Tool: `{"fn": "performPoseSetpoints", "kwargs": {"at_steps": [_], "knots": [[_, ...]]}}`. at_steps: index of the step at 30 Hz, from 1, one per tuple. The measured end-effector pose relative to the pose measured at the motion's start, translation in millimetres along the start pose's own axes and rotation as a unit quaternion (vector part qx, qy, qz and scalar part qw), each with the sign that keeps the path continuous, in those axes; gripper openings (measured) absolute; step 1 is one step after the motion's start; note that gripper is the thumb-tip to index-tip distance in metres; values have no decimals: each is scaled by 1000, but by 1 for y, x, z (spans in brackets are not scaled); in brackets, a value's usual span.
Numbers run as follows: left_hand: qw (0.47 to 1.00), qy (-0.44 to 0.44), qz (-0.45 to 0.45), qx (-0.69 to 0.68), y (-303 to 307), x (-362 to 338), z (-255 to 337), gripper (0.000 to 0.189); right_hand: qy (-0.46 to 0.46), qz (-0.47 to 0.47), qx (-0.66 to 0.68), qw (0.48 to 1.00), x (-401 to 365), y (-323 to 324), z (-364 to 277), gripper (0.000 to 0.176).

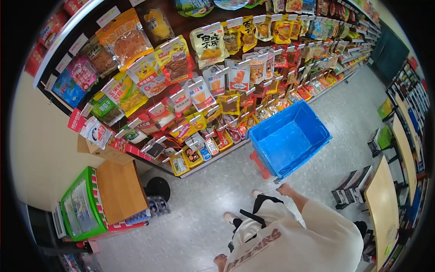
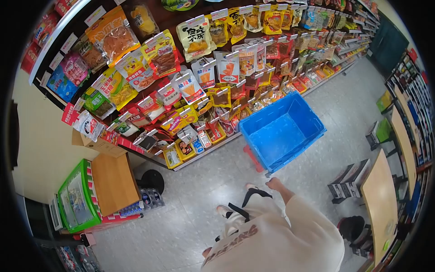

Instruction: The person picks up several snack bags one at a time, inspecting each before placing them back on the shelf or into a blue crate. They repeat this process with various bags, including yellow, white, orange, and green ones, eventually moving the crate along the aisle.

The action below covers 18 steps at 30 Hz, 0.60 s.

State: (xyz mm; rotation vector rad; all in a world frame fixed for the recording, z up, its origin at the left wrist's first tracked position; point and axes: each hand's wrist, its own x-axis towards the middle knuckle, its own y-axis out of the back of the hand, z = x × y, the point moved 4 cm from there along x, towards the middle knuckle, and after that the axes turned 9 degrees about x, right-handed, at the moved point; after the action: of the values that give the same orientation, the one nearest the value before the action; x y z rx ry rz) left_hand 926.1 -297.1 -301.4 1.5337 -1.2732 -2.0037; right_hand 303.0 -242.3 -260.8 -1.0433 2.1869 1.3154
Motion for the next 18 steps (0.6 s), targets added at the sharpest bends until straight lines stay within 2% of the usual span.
{"fn": "performPoseSetpoints", "kwargs": {"at_steps": [1,3,5,7,9,11,12,14,15,16,17,18], "knots": [[995,51,-2,-84,1,5,-13,26,-45,-59,44,996,-12,-7,-3,36],[957,153,-10,-246,34,45,-42,19,-47,-24,94,994,-22,-18,6,35],[882,256,-15,-396,76,76,-64,12,-48,5,145,988,-30,-22,22,33],[772,352,-13,-530,107,84,-69,7,-113,7,218,969,-40,-23,36,33],[737,300,20,-606,130,102,-63,15,-133,16,244,960,-48,-22,40,33],[778,301,4,-551,151,116,-50,24,-151,21,258,954,-51,-16,42,33],[773,310,8,-553,161,118,-42,24,-167,35,289,942,-50,-14,41,33],[797,309,-118,-506,176,129,-23,27,-162,66,331,927,-18,-18,54,35],[814,288,-131,-487,185,135,-14,26,-150,82,343,924,-1,-29,75,37],[832,268,-149,-461,182,140,-11,25,-67,155,323,931,1,-23,68,46],[829,219,-196,-476,182,149,-14,20,-60,170,291,940,7,-18,69,56],[843,276,-199,-417,194,152,-8,17,-117,197,270,935,49,-42,112,64]]}}
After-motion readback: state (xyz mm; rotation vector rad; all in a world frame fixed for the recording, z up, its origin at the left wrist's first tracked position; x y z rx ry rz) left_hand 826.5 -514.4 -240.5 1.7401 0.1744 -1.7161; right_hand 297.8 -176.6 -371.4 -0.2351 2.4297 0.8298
